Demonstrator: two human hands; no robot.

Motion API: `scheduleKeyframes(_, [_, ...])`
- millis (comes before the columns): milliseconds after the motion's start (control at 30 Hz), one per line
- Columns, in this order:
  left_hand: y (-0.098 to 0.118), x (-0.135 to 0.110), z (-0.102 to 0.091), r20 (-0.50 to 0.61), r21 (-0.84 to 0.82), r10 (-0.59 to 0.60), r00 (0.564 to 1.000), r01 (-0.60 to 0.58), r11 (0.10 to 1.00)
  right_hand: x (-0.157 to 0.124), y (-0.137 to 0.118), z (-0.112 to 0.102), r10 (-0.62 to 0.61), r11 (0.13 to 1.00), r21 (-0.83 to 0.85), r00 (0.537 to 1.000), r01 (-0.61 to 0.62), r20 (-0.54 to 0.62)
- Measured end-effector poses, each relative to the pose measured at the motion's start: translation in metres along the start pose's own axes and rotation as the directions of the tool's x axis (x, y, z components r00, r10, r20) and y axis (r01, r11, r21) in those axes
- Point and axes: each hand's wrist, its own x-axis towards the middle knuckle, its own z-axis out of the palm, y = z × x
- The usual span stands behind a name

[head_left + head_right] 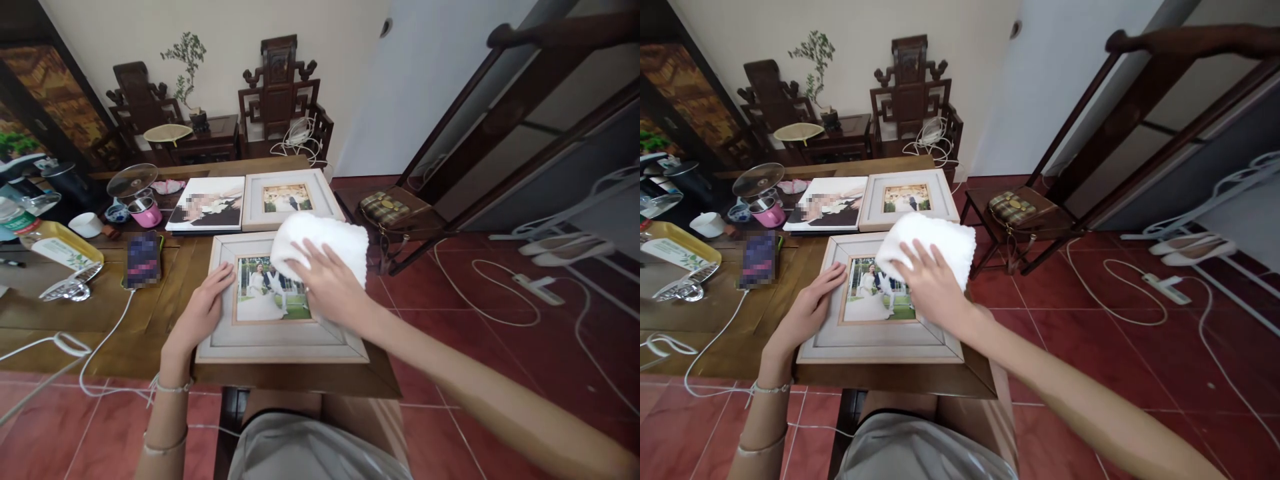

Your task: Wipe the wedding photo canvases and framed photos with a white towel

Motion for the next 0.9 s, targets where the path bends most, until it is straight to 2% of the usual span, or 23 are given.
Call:
scheduleKeyframes(133, [0.001,0.000,0.000,0.003,-0.005,-0.005,1.000,0.005,1.000,0.033,0.023,0.008,0.036,0.998,-0.042,0.999,-0.036,-0.004])
scheduleKeyframes(200, [0.000,0.000,0.000,-0.013,-0.006,-0.004,1.000,0.004,1.000,0.037,0.023,0.008,-0.010,0.997,-0.070,0.999,0.013,0.040])
scheduleKeyframes(267, [-0.001,0.000,0.001,-0.027,-0.005,-0.007,1.000,0.006,1.000,0.030,0.014,0.006,-0.080,0.991,-0.097,0.992,0.089,0.096])
scheduleKeyframes(400, [-0.001,0.000,0.003,-0.036,0.005,-0.021,0.999,0.021,1.000,-0.013,-0.019,-0.009,-0.180,0.980,-0.059,0.972,0.190,0.150])
scheduleKeyframes(567, [0.000,0.000,0.003,-0.045,-0.006,-0.022,0.999,0.022,1.000,-0.082,-0.057,-0.033,-0.296,0.949,0.152,0.949,0.278,0.112])
scheduleKeyframes(667, [0.000,0.000,0.003,-0.036,-0.010,-0.012,0.999,0.011,1.000,-0.101,-0.070,-0.039,-0.379,0.905,0.256,0.918,0.341,0.116])
scheduleKeyframes(767, [-0.001,-0.001,0.002,-0.027,0.006,0.000,1.000,0.001,1.000,-0.097,-0.073,-0.038,-0.404,0.888,0.300,0.903,0.349,0.145])
scheduleKeyframes(900, [-0.001,-0.001,0.001,-0.012,0.021,0.002,1.000,-0.002,1.000,-0.064,-0.060,-0.028,-0.301,0.935,0.247,0.936,0.253,0.182])
